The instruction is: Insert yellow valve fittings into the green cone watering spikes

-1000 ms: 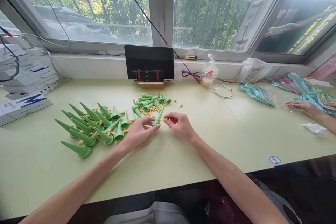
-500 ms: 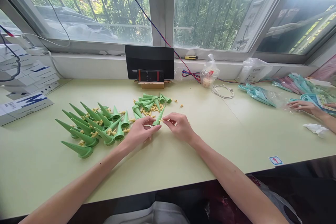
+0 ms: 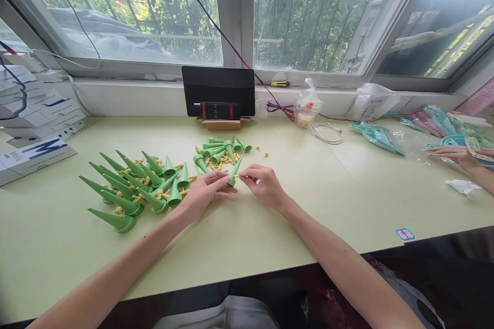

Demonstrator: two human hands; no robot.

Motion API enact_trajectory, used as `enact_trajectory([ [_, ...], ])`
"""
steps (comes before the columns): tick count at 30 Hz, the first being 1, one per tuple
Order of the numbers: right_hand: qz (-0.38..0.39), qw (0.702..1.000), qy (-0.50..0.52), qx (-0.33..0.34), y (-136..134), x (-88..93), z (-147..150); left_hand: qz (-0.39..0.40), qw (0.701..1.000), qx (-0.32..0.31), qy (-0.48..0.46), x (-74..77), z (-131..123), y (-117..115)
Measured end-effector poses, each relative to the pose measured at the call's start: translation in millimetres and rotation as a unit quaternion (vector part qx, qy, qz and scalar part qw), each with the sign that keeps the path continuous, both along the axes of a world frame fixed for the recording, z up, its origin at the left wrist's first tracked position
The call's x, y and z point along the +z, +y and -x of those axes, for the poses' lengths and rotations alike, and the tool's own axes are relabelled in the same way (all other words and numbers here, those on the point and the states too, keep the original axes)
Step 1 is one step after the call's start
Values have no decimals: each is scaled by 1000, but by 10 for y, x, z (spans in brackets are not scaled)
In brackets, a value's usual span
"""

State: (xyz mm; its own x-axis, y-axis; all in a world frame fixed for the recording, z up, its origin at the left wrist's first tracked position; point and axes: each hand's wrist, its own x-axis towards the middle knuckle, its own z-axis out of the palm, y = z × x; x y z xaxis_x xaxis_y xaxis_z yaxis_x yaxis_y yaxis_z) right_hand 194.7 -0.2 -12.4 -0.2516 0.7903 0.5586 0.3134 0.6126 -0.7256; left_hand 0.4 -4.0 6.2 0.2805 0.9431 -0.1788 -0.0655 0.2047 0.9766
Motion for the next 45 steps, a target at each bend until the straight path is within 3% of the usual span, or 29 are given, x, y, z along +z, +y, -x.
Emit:
enact_trajectory([
  [8, -18, 1000, -11, -3, 9, -28, -5, -11, 1000, 8, -2, -58, 27, 12],
  [15, -22, 1000, -21, -5, -3, -35, 9, -48, 997, -35, 41, -59, 36, 11],
  [33, 44, 998, -35, -19, -41, 22, 45, -151, 973, -1, 172, -12, 44, -27],
  [45, 66, 997, -47, -3, -41, 22, 25, -206, 960, -3, 191, -8, 38, -31],
])
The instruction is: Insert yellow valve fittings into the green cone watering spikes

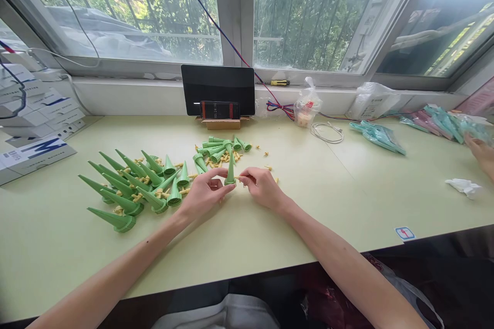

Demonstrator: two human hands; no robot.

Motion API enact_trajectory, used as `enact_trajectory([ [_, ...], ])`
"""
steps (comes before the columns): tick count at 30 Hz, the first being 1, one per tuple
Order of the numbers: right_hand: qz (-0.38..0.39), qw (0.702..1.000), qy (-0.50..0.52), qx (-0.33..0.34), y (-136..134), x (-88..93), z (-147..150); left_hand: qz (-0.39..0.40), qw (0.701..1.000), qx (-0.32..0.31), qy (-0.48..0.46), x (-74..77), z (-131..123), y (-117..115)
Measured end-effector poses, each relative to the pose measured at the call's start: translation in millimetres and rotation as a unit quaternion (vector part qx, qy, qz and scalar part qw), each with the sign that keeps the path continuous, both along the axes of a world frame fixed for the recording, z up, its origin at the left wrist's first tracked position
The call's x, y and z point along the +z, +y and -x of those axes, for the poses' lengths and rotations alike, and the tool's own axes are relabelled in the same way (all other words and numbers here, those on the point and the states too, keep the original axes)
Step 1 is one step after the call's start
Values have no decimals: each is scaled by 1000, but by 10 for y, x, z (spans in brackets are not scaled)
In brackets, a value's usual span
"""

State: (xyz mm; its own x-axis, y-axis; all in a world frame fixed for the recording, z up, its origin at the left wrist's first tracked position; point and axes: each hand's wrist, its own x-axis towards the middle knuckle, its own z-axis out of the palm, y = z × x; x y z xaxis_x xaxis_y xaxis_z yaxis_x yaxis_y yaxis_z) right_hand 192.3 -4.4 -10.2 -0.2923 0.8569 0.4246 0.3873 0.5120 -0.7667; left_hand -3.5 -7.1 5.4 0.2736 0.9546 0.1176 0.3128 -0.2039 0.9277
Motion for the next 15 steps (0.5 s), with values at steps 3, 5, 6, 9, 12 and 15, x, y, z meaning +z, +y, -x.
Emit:
enact_trajectory([
  [3, -7, 1000, -11, -1, 3, -7, -7, -2, 1000, -3, -1, -6, -1, 0],
  [5, -9, 1000, -18, -2, 3, -6, -9, -4, 1000, -5, -4, -11, -2, 2],
  [6, -10, 1000, -21, -3, 3, -5, -10, -4, 1000, -5, -4, -13, -2, 3],
  [9, -13, 999, -32, -6, 4, -6, -15, -1, 1000, -1, 3, -16, -4, 2],
  [12, -20, 999, -41, -10, 8, -17, -21, 2, 1000, 1, 6, -10, -9, -7],
  [15, -23, 999, -42, -11, 11, -25, -22, 6, 1000, 1, 7, 9, -16, -22],
])
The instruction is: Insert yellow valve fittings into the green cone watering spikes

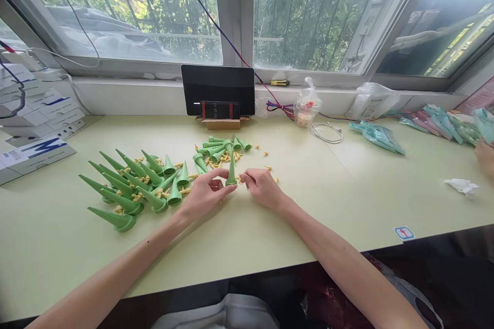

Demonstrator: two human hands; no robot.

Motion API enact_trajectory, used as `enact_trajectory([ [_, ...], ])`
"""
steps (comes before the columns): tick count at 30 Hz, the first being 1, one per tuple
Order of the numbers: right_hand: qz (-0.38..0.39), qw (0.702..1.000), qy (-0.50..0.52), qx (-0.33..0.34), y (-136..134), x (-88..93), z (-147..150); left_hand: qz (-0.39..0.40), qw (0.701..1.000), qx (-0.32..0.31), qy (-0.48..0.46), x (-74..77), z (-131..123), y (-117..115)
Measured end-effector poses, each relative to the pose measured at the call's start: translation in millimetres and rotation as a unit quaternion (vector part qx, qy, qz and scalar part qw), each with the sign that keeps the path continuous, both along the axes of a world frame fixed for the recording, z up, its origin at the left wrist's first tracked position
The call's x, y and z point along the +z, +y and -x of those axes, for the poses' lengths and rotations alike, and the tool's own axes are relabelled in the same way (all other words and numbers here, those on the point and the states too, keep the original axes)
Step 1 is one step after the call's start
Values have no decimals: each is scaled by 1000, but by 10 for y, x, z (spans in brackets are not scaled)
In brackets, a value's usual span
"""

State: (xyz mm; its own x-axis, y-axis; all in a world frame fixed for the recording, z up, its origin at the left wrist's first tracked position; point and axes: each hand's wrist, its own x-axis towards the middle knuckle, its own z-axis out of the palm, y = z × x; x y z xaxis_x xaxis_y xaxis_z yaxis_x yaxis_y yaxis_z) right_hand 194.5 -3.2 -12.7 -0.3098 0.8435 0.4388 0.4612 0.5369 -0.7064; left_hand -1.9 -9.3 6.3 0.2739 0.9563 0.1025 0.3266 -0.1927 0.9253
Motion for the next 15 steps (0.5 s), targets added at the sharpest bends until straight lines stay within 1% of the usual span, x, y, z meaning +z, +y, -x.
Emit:
enact_trajectory([
  [7, 19, 1000, 15, -8, -7, 13, 24, -12, 1000, 14, 17, 16, -11, -7],
  [12, 39, 998, 35, -31, -20, 34, 36, -19, 999, 22, 25, 17, -19, -4],
  [15, 36, 998, 38, -30, -21, 39, 36, -22, 999, 27, 31, 30, -19, -5],
])
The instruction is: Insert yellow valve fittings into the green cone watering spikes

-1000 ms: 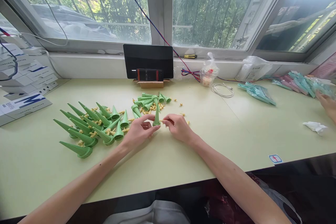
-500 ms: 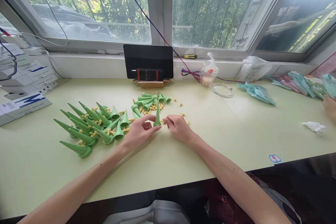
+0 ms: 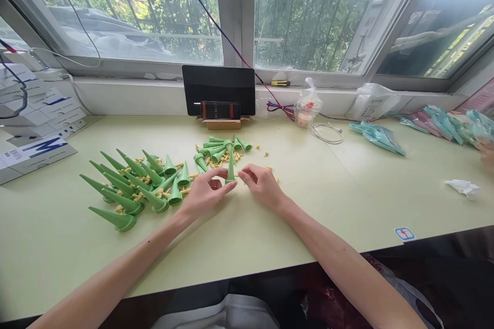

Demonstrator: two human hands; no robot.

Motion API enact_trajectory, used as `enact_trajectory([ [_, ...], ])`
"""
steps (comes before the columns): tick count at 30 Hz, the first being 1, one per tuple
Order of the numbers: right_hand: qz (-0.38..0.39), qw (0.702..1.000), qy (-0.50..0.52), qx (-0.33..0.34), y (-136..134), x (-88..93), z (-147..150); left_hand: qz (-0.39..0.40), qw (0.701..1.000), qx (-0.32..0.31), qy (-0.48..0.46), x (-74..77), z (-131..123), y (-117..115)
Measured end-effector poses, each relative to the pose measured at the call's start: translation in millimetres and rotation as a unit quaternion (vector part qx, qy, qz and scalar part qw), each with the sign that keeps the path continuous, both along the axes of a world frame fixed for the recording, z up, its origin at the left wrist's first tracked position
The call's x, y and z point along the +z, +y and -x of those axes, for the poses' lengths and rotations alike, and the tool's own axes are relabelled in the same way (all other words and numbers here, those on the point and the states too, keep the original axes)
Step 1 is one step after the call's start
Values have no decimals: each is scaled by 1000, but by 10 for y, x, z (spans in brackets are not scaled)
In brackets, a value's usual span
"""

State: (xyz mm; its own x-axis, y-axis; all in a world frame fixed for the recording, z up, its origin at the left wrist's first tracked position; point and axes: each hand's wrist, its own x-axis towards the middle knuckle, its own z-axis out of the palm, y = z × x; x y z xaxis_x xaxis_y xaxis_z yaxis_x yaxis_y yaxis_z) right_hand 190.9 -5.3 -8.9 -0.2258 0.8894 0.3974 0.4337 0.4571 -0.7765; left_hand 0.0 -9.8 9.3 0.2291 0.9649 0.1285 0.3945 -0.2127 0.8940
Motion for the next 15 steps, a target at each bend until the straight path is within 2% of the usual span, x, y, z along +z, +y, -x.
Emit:
enact_trajectory([
  [9, -20, 1000, -15, 12, 25, -35, -8, -8, 1000, 2, 11, -21, 4, -11],
  [15, 4, 1000, -21, 16, 21, -50, -24, -71, 996, -29, 40, -115, 16, 29],
])
